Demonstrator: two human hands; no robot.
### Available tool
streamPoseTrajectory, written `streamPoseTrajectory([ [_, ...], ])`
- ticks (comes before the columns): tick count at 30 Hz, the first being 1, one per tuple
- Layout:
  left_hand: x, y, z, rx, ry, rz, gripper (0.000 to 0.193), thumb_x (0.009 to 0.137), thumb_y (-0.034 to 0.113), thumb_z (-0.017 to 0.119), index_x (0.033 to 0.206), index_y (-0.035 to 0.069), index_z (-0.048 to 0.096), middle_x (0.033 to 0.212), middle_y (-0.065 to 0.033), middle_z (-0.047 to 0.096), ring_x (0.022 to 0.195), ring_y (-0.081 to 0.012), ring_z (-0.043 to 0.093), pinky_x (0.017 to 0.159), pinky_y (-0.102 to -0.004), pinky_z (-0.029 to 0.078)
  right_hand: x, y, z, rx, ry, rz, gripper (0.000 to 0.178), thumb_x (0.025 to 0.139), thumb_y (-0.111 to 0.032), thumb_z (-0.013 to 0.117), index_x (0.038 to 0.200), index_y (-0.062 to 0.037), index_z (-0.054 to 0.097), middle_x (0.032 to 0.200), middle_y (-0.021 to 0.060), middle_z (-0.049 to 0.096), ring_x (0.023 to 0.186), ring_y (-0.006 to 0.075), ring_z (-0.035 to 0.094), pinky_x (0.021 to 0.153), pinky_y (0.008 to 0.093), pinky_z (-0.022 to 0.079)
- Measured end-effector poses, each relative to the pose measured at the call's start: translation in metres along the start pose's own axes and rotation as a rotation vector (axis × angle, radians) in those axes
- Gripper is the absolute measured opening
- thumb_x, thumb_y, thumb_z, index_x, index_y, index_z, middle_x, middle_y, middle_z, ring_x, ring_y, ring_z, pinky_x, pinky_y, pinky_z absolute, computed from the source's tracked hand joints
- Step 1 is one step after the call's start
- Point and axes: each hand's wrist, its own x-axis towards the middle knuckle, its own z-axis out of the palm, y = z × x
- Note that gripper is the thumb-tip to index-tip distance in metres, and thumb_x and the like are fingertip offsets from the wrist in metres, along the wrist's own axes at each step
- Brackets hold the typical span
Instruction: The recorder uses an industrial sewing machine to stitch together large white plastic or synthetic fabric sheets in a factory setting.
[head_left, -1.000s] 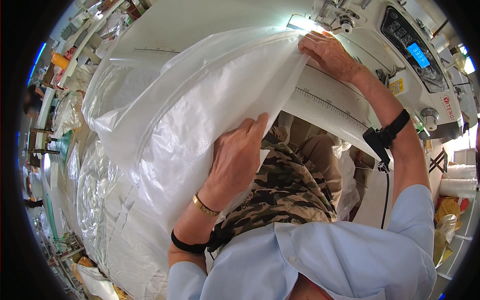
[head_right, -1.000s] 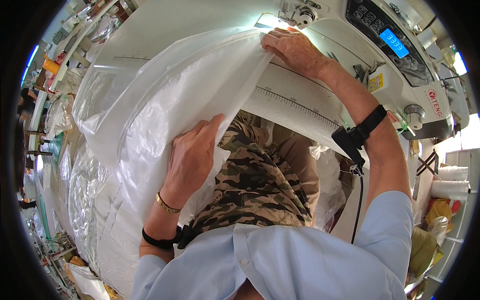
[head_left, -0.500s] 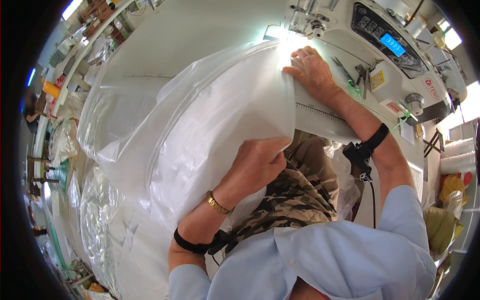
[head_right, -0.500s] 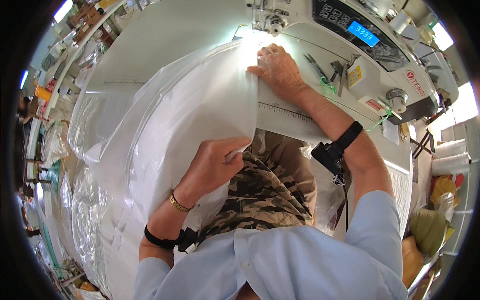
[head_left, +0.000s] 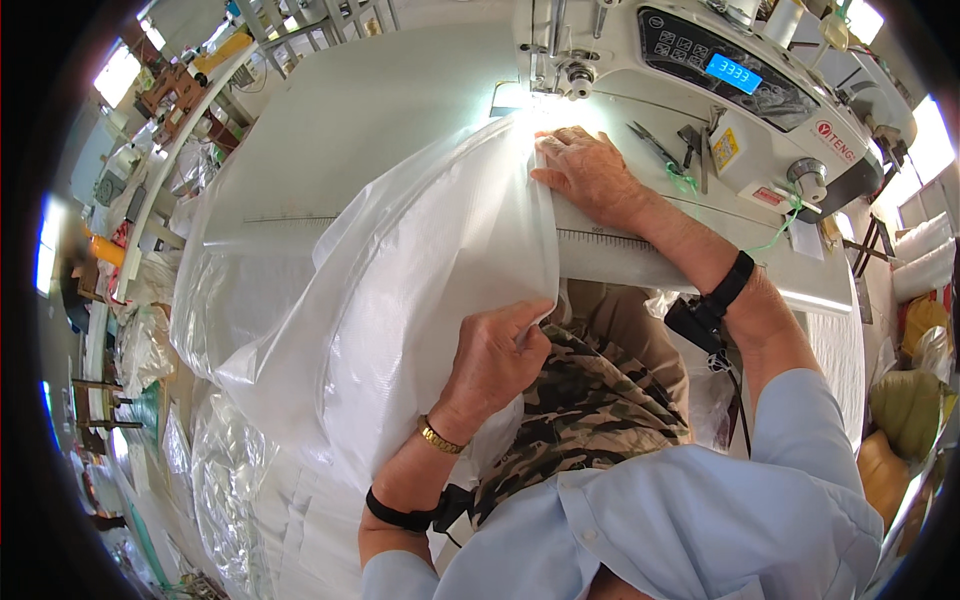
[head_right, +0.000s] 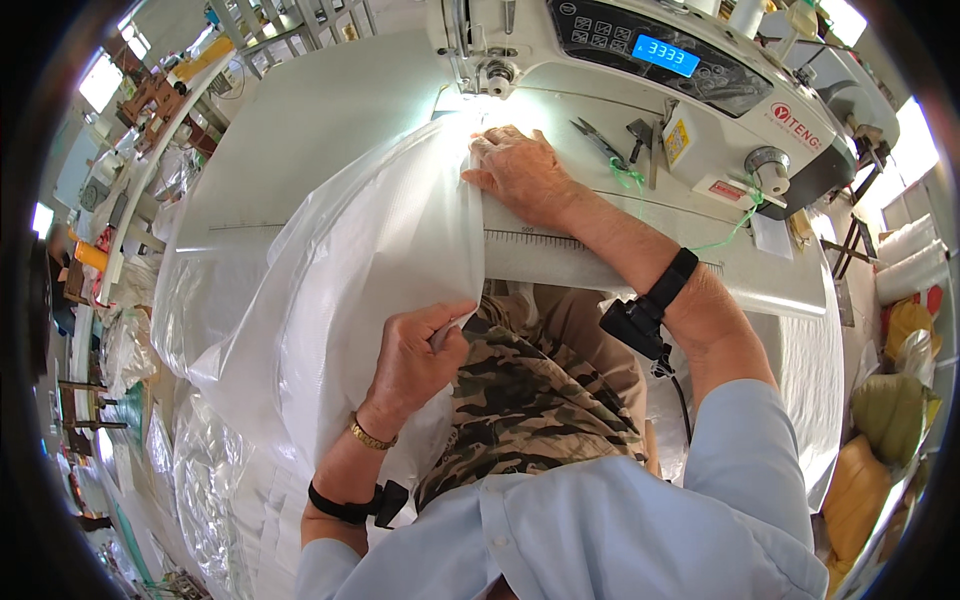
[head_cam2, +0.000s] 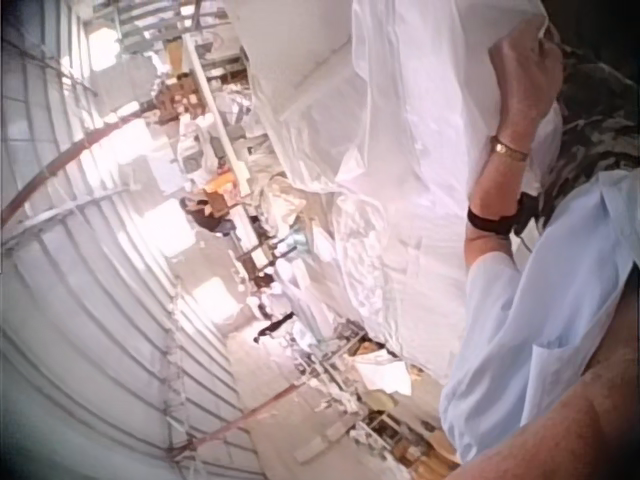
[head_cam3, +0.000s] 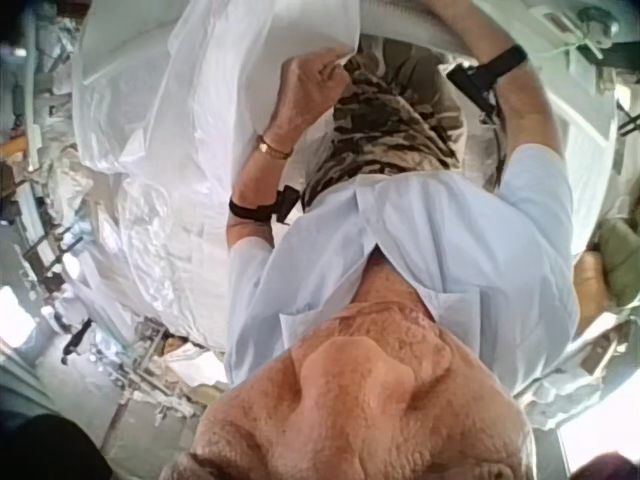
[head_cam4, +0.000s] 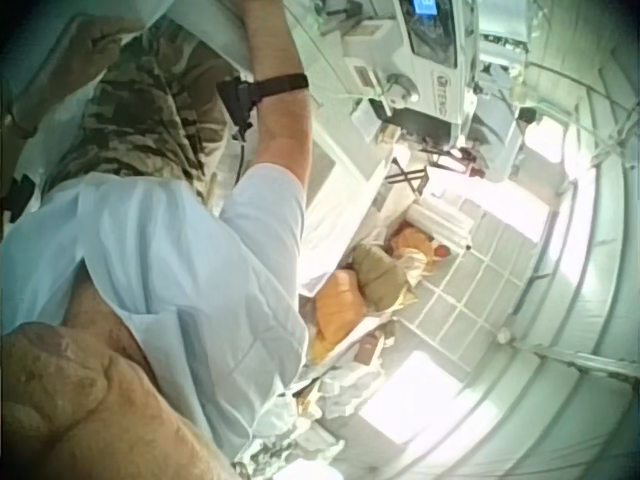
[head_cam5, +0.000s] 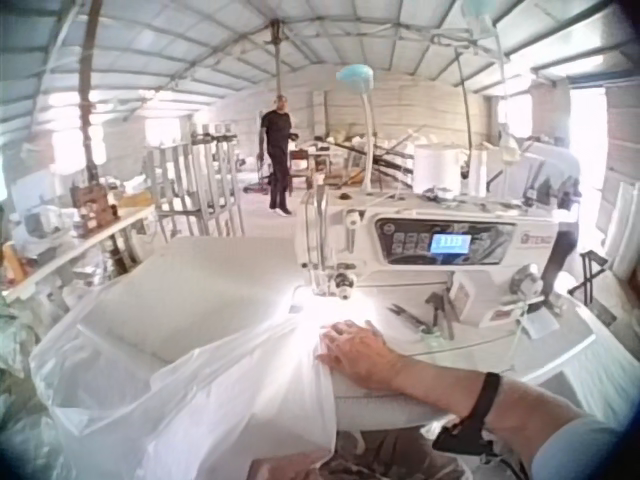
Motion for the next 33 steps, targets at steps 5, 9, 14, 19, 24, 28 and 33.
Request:
streamPoseTrajectory([
  [5, 0.005, 0.005, 0.009, 0.195, 0.085, 0.150, 0.021, 0.083, 0.001, 0.062, 0.102, 0.000, 0.069, 0.085, -0.0192, 0.070, 0.077, -0.0318, 0.070, 0.068, -0.0353, 0.053, 0.005, -0.010, -0.010, -0.081, -0.115, 0.094, 0.040, 0.095, -0.037, 0.054, 0.118, -0.0038, 0.060, 0.118, 0.0156, 0.060, 0.116, 0.0280, 0.053, 0.097, 0.0463, 0.041],
  [9, 0.007, 0.009, 0.009, 0.375, 0.098, 0.137, 0.022, 0.081, 0.001, 0.062, 0.102, 0.002, 0.069, 0.083, -0.0188, 0.068, 0.075, -0.0337, 0.068, 0.067, -0.0368, 0.053, 0.001, -0.005, -0.002, -0.087, 0.040, 0.095, 0.040, 0.094, -0.040, 0.055, 0.112, -0.0059, 0.066, 0.119, 0.0153, 0.058, 0.115, 0.0293, 0.051, 0.096, 0.0471, 0.040],
  [14, 0.011, 0.017, 0.013, 0.545, 0.216, 0.218, 0.022, 0.079, 0.001, 0.061, 0.101, 0.004, 0.067, 0.078, -0.0163, 0.066, 0.067, -0.0335, 0.065, 0.062, -0.0406, 0.050, 0.000, 0.011, 0.004, 0.023, -0.023, 0.190, 0.038, 0.095, -0.041, 0.054, 0.110, -0.0099, 0.070, 0.120, 0.0159, 0.057, 0.119, 0.0287, 0.047, 0.100, 0.0469, 0.038],
  [19, 0.009, 0.014, 0.024, 0.599, 0.226, 0.219, 0.021, 0.079, 0.000, 0.061, 0.098, 0.005, 0.066, 0.077, -0.0142, 0.066, 0.065, -0.0323, 0.063, 0.059, -0.0398, 0.049, 0.000, 0.012, 0.002, 0.080, -0.029, 0.167, 0.039, 0.095, -0.041, 0.054, 0.117, -0.0121, 0.069, 0.120, 0.0165, 0.057, 0.118, 0.0292, 0.048, 0.099, 0.0439, 0.038],
  [24, 0.018, 0.014, 0.026, 0.665, 0.204, 0.267, 0.010, 0.077, 0.000, 0.060, 0.085, 0.004, 0.061, 0.072, -0.0120, 0.062, 0.063, -0.0313, 0.061, 0.056, -0.0404, 0.046, 0.002, 0.016, 0.000, 0.162, -0.068, 0.172, 0.033, 0.095, -0.033, 0.053, 0.118, -0.0143, 0.068, 0.115, 0.0167, 0.058, 0.117, 0.0298, 0.049, 0.099, 0.0436, 0.038],
  [28, 0.030, 0.012, 0.021, 0.762, 0.201, 0.335, 0.007, 0.076, 0.000, 0.060, 0.075, 0.004, 0.054, 0.068, -0.0117, 0.058, 0.061, -0.0317, 0.060, 0.054, -0.0406, 0.045, 0.001, 0.019, 0.007, 0.132, -0.005, 0.185, 0.030, 0.095, -0.031, 0.053, 0.115, -0.0142, 0.069, 0.111, 0.0156, 0.058, 0.114, 0.0295, 0.050, 0.097, 0.0435, 0.039],
  [33, 0.056, 0.019, 0.009, 0.931, 0.101, 0.391, 0.009, 0.080, 0.002, 0.056, 0.073, 0.004, 0.052, 0.066, -0.0121, 0.057, 0.061, -0.0315, 0.061, 0.051, -0.0408, 0.045, 0.001, 0.017, 0.005, 0.130, -0.045, 0.215, 0.026, 0.093, -0.025, 0.058, 0.114, -0.0135, 0.069, 0.111, 0.0132, 0.057, 0.113, 0.0277, 0.049, 0.099, 0.0429, 0.036],
])
